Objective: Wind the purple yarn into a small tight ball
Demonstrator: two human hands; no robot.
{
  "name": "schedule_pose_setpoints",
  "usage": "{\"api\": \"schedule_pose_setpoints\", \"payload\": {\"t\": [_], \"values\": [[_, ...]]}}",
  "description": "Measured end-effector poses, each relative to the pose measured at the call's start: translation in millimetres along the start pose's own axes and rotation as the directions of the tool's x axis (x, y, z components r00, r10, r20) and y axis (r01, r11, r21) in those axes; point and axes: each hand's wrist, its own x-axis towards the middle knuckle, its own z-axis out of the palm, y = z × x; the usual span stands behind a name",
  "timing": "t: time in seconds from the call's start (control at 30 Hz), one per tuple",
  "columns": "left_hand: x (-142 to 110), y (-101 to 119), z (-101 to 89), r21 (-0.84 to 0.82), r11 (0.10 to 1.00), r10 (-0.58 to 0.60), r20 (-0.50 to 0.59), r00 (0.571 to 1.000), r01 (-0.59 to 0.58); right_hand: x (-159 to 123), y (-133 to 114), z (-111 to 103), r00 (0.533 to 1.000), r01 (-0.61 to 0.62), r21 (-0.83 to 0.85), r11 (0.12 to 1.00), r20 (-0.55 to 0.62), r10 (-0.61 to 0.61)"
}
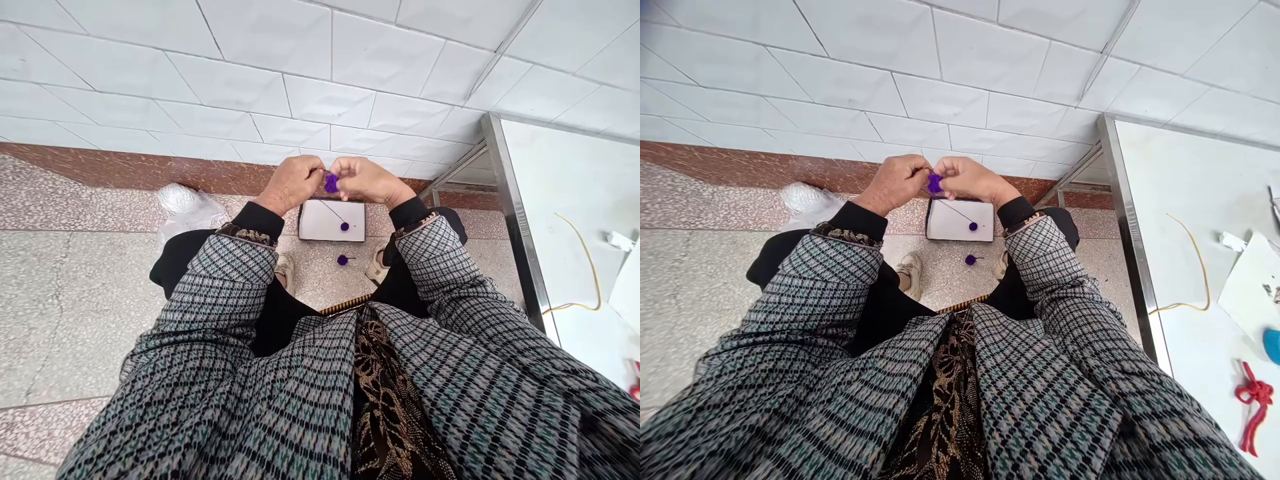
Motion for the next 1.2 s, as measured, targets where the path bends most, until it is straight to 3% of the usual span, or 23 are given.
{"api": "schedule_pose_setpoints", "payload": {"t": [0.07,0.17,0.23,0.33,0.4,0.5,0.57,0.63,0.73,0.8,0.9,0.97,1.03,1.1,1.2], "values": [[0,2,1.8,-0.030,0.999,-0.014,0.068,0.998,0.016,0,-3,-1,0.991,0.082,0.129,0.988,-0.116,-0.067],[-1,10,8.5,-0.082,0.994,0.090,0.215,0.972,-0.074,4,-5,-3,0.940,0.152,0.209,0.966,-0.334,-0.075],[-2,14,11.9,-0.096,0.983,0.177,0.260,0.949,-0.157,7,-4,-2,0.900,0.132,0.176,0.975,-0.434,-0.044],[-4,17,11.1,-0.080,0.976,0.214,0.219,0.952,-0.201,11,-1,-1,0.874,0.042,0.040,0.998,-0.486,-0.018],[-4,16,6.7,-0.053,0.983,0.181,0.151,0.972,-0.175,11,2,1,0.898,-0.040,-0.068,0.997,-0.440,0.006],[-3,10,-1.1,0.006,0.994,0.108,0.054,0.993,-0.108,8,4,4,0.966,-0.130,-0.161,0.978,-0.242,0.089],[-2,5,-3.9,0.036,0.997,0.064,0.016,0.998,-0.065,4,3,6,0.989,-0.125,-0.142,0.982,-0.091,0.113],[0,1,-3.1,0.038,0.999,0.019,-0.003,1.000,-0.019,1,-1,7,0.996,-0.084,-0.057,0.995,-0.025,0.083],[0,0,3.7,-0.027,0.999,-0.021,0.051,0.998,0.023,0,-6,6,0.993,0.022,0.112,0.993,-0.117,-0.008],[0,3,9.4,-0.094,0.995,0.029,0.151,0.988,-0.015,2,-8,5,0.969,0.108,0.179,0.978,-0.239,-0.063],[-2,10,14.1,-0.167,0.979,0.156,0.266,0.951,-0.114,8,-5,3,0.909,0.165,0.146,0.975,-0.406,-0.093],[-2,13,12.9,-0.165,0.976,0.186,0.268,0.945,-0.145,11,-1,2,0.888,0.103,0.032,0.994,-0.452,-0.078],[-2,12,8.6,-0.125,0.983,0.154,0.203,0.967,-0.131,11,3,3,0.914,-0.011,-0.100,0.995,-0.405,-0.030],[0,8,3.0,-0.070,0.994,0.087,0.100,0.991,-0.080,8,5,4,0.965,-0.088,-0.167,0.982,-0.260,0.042],[2,0,-2.3,0.001,1.000,-0.009,-0.021,1.000,0.009,2,2,7,0.996,-0.052,-0.065,0.996,-0.076,0.047]]}}
